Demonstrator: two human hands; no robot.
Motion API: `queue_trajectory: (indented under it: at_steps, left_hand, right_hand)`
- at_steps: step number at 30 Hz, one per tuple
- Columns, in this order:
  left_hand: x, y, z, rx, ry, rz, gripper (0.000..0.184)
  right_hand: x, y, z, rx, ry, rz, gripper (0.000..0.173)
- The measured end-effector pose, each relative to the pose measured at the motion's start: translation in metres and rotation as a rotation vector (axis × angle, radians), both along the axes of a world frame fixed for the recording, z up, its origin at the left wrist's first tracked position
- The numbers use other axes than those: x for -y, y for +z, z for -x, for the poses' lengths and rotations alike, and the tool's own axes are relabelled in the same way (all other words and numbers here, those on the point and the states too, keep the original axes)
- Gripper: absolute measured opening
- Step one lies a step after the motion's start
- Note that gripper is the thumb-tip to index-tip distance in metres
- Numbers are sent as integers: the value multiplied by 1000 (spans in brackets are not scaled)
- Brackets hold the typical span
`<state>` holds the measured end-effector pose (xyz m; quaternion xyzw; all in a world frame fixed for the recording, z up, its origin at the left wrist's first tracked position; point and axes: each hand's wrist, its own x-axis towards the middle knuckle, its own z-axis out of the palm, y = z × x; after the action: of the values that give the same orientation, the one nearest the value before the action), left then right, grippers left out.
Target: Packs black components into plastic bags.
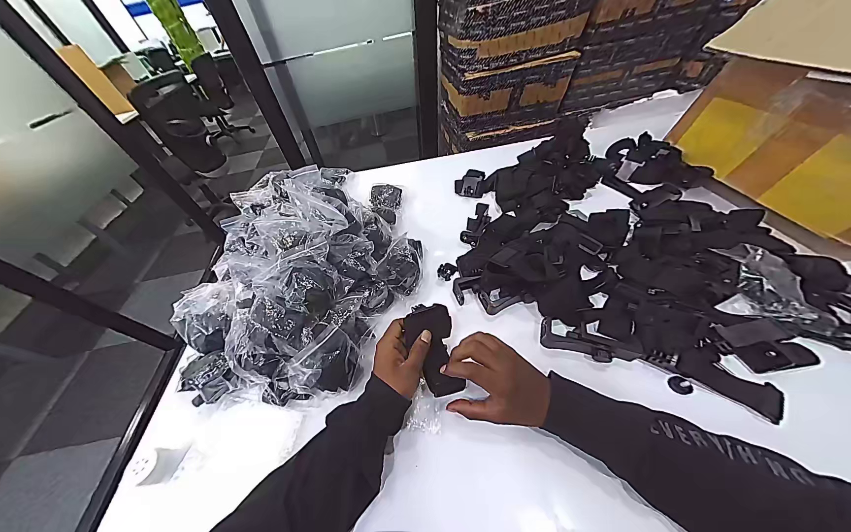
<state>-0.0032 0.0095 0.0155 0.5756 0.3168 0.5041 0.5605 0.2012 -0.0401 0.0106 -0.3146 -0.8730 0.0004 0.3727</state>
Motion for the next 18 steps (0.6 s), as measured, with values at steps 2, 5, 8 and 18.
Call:
queue_trajectory:
  at_steps: [2,5,8,18]
  left_hand:
    - [-1,-2,0,-9,9,-10,23]
    - [-1,-3,-1,-29,25,-22,23]
    - [0,-4,-1,-72,42,-76,22]
    - [1,-12,1,-169,-16,-274,32]
  right_hand:
    - [0,0,0,42,-6,-40,31]
    - [0,3,0,47,-21,-98,20]
    - [2,5,0,35,-53,-138,21]
    - [0,5,-4,-17,-243,-171,27]
